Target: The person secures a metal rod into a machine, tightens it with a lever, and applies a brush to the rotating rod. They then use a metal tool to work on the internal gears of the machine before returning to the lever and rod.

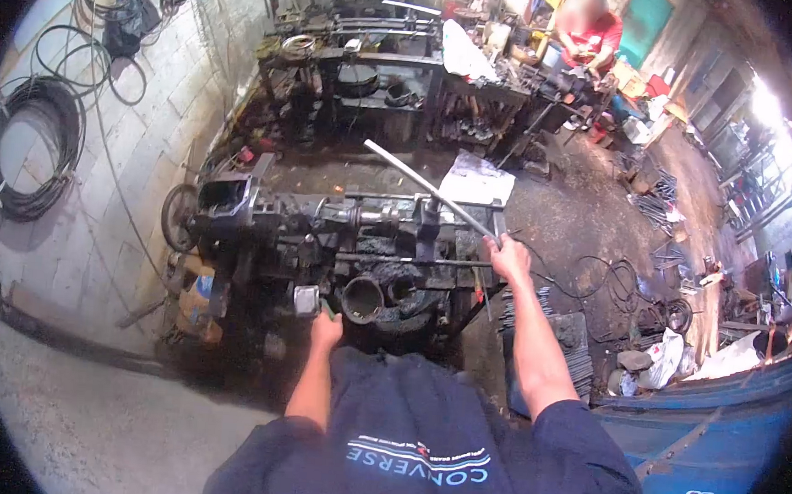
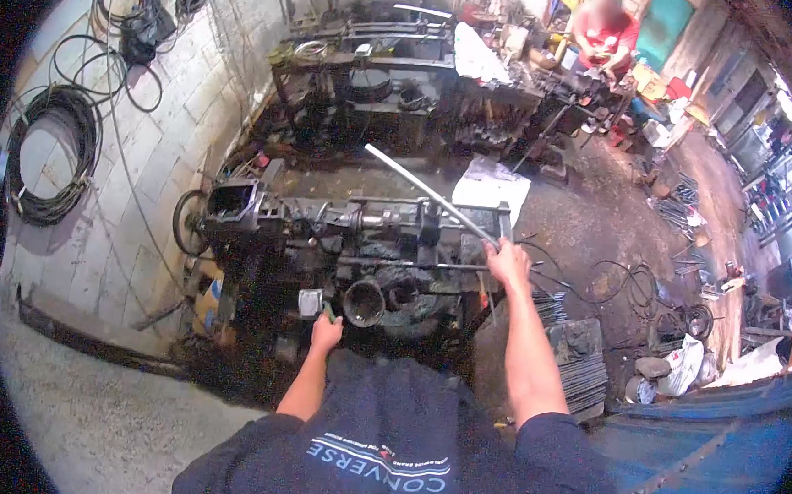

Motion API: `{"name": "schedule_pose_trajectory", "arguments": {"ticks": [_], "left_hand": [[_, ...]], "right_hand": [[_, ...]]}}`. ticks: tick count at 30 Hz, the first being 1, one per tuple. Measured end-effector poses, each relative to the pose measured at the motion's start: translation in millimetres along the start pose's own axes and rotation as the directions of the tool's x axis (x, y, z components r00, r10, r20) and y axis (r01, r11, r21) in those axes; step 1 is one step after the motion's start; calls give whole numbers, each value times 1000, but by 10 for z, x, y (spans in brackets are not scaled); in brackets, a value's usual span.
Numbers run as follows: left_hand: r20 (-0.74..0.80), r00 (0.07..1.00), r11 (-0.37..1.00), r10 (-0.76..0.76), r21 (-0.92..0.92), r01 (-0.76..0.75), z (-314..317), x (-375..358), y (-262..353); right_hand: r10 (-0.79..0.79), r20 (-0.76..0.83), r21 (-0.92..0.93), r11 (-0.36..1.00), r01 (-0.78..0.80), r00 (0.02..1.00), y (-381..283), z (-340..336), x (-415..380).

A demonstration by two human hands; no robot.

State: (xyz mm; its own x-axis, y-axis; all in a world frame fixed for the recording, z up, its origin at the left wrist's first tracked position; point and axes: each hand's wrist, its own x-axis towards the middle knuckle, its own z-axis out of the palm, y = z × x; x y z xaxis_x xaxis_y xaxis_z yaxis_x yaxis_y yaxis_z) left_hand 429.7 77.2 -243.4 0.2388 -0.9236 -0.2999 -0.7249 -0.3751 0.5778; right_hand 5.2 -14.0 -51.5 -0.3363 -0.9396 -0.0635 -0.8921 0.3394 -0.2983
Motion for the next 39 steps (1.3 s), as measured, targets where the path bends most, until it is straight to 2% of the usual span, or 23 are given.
{"name": "schedule_pose_trajectory", "arguments": {"ticks": [6,8,10,23,28,39], "left_hand": [[18,995,996,-93,-6,93,0,-15,31],[3,999,999,-45,-14,45,-31,-41,57],[7,998,998,-66,-12,66,-44,-48,84],[23,998,998,-66,-14,66,-26,-28,41],[15,997,997,-74,2,74,3,-11,22],[31,995,995,-98,-23,99,-31,-28,56]], "right_hand": [[-8,-21,19,1000,8,1000,-18,7,0],[-7,-31,32,999,8,999,-14,18,0],[5,14,42,999,-6,1000,-44,-28,-14],[32,32,17,999,-32,999,-114,-109,-73],[-3,-24,13,1000,4,1000,-53,-20,-19],[-34,-35,30,999,35,999,-3,40,-6]]}}
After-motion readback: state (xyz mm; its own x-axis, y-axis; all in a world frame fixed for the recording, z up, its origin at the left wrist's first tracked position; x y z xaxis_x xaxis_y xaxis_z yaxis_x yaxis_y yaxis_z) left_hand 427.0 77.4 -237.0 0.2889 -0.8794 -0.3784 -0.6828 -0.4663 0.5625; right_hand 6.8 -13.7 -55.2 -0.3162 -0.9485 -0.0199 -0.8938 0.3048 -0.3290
